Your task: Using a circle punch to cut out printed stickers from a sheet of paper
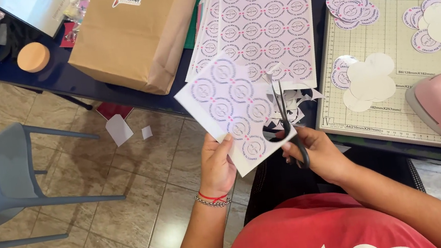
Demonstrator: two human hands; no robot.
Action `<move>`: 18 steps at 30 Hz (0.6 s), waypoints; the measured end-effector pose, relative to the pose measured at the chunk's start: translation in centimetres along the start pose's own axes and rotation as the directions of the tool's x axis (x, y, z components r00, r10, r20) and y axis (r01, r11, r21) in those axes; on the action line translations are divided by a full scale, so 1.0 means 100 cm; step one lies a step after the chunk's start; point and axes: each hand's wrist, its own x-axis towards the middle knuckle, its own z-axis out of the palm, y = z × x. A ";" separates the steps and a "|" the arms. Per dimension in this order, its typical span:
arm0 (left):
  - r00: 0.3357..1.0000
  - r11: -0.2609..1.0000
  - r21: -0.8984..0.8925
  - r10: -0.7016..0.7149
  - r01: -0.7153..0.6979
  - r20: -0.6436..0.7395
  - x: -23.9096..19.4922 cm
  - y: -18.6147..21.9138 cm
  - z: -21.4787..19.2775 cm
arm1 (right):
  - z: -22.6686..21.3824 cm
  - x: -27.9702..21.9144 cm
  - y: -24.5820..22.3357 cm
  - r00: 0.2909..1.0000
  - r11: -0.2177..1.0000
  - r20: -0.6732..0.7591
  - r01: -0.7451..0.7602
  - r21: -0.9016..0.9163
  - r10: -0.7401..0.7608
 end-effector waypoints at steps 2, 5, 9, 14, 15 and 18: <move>0.999 0.999 -0.002 0.033 -0.033 -0.008 -0.002 0.005 0.001 | -0.004 -0.005 0.002 1.000 1.000 0.022 -0.008 -0.001 0.008; 0.984 0.982 0.060 0.177 -0.177 -0.002 -0.003 0.018 0.012 | -0.008 -0.014 -0.006 0.992 0.999 0.119 -0.035 -0.036 0.039; 0.950 0.946 0.092 0.310 -0.312 0.038 0.008 0.030 0.028 | -0.029 -0.014 0.009 0.961 0.985 0.256 -0.069 -0.158 0.108; 0.942 0.930 0.157 0.321 -0.333 0.097 0.017 0.024 0.037 | -0.037 -0.015 -0.007 0.952 0.972 0.291 -0.021 -0.235 0.091; 0.944 0.931 0.169 0.305 -0.323 0.128 0.019 0.019 0.036 | -0.040 -0.014 -0.006 0.956 0.968 0.281 -0.010 -0.249 0.082; 0.944 0.933 0.186 0.278 -0.310 0.177 0.014 0.022 0.045 | -0.047 -0.011 0.003 0.966 0.968 0.250 -0.005 -0.250 0.070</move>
